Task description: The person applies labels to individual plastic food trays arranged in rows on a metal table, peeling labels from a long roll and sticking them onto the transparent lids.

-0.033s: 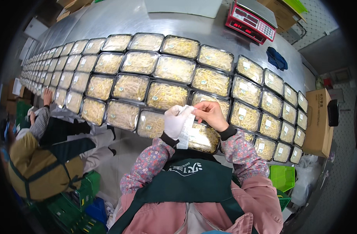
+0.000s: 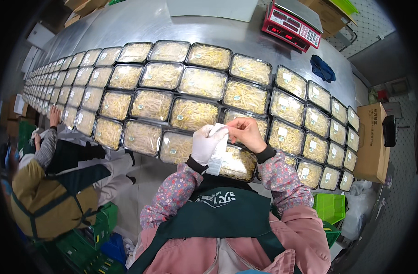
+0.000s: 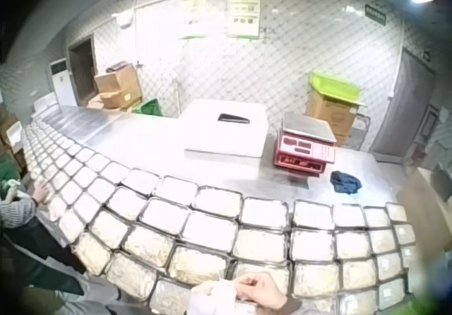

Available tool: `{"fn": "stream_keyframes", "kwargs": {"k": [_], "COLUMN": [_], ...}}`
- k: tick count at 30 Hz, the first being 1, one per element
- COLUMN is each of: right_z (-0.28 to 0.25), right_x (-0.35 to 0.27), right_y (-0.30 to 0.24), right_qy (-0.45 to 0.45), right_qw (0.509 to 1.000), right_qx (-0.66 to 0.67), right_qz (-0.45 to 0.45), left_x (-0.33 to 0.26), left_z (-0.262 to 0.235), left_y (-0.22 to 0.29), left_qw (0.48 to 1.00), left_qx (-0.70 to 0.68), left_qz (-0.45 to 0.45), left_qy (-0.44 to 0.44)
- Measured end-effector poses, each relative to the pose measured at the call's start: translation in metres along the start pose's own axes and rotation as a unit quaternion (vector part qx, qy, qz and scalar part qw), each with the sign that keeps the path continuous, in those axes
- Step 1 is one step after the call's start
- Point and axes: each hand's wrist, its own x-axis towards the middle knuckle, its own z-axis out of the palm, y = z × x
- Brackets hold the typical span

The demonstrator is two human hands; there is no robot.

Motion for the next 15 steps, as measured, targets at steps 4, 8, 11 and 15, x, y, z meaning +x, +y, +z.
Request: {"fn": "stream_keyframes", "kwargs": {"k": [4, 8, 11, 15], "right_z": [-0.057, -0.115, -0.106, -0.109], "right_x": [0.058, 0.116, 0.129, 0.116], "right_y": [-0.001, 0.02, 0.012, -0.013], "right_qy": [0.158, 0.211, 0.177, 0.197], "right_qw": [0.982, 0.92, 0.815, 0.724], "right_qx": [-0.103, -0.324, -0.551, -0.661], "right_qz": [-0.022, -0.059, -0.016, -0.005], "left_x": [0.009, 0.017, 0.032, 0.041], "left_z": [-0.012, -0.019, -0.029, -0.02], "left_y": [0.006, 0.017, 0.007, 0.024], "left_qw": [0.997, 0.995, 0.994, 0.998], "left_qx": [0.039, 0.028, 0.033, -0.038], "left_qz": [-0.027, -0.016, 0.041, -0.018], "left_qy": [-0.057, -0.089, -0.095, -0.035]}}
